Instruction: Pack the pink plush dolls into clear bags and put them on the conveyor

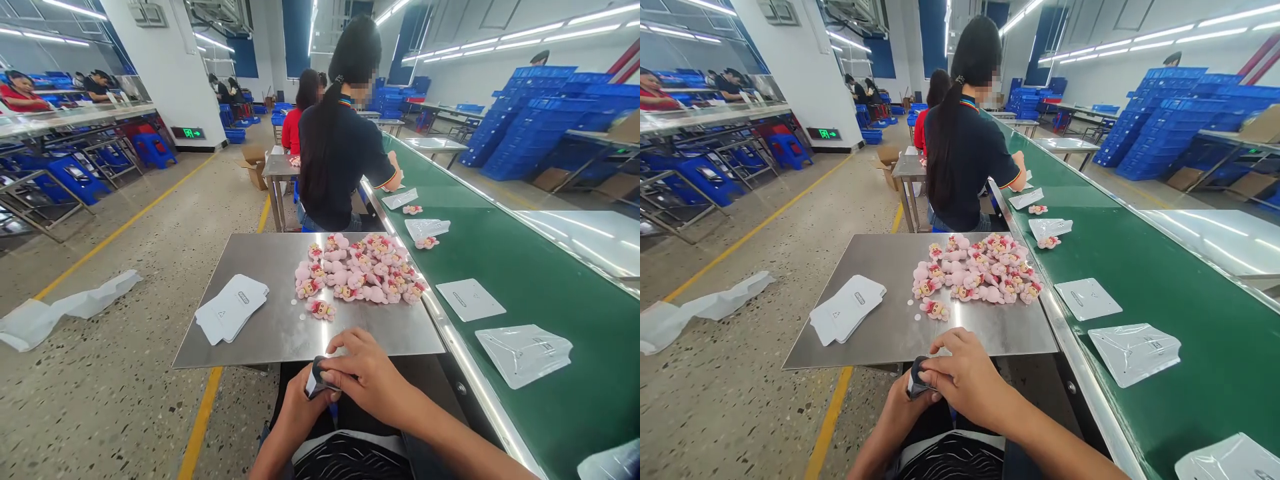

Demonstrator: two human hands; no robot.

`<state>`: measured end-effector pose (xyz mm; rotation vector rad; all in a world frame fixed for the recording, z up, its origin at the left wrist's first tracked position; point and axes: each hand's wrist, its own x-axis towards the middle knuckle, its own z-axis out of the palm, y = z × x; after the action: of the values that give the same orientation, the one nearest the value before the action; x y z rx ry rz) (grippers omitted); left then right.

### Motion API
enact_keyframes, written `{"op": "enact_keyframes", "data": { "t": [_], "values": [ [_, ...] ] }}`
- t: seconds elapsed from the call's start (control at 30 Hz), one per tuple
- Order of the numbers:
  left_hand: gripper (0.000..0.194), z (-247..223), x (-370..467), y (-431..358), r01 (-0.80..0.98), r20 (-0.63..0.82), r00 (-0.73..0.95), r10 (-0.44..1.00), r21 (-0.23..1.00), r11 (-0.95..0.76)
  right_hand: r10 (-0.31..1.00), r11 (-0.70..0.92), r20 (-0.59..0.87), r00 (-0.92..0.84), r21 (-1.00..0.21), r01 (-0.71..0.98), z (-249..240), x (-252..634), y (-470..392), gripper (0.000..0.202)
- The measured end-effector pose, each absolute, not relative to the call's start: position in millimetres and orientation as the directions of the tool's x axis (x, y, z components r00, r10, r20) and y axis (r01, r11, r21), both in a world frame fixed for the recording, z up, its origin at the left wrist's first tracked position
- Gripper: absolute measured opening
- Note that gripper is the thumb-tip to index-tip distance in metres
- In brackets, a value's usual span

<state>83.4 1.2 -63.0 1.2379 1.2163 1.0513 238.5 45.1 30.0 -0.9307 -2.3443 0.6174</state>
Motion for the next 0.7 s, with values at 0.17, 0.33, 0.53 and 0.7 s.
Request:
{"op": "enact_keyframes", "data": {
  "t": [0.17,0.33,0.53,0.7],
  "values": [
    [0.021,-64,74,-1,0.072,-0.174,0.027,0.984,0.982,0.172,0.798,0.602,0.328,-0.506,-0.479,0.639,13,223,99,0.022],
    [0.024,-66,70,-3,0.050,-0.199,-0.013,0.980,0.979,0.200,0.881,0.472,0.118,-0.458,-0.152,0.868,-2,191,139,0.030],
    [0.026,-71,75,2,0.003,-0.196,-0.001,0.981,0.981,0.196,0.904,0.424,0.015,-0.427,-0.147,0.894,-7,207,132,0.019],
    [0.028,-72,89,9,-0.003,-0.187,0.096,0.978,0.982,0.188,0.970,0.212,0.045,-0.239,-0.642,0.737,7,245,108,0.028]
  ]
}}
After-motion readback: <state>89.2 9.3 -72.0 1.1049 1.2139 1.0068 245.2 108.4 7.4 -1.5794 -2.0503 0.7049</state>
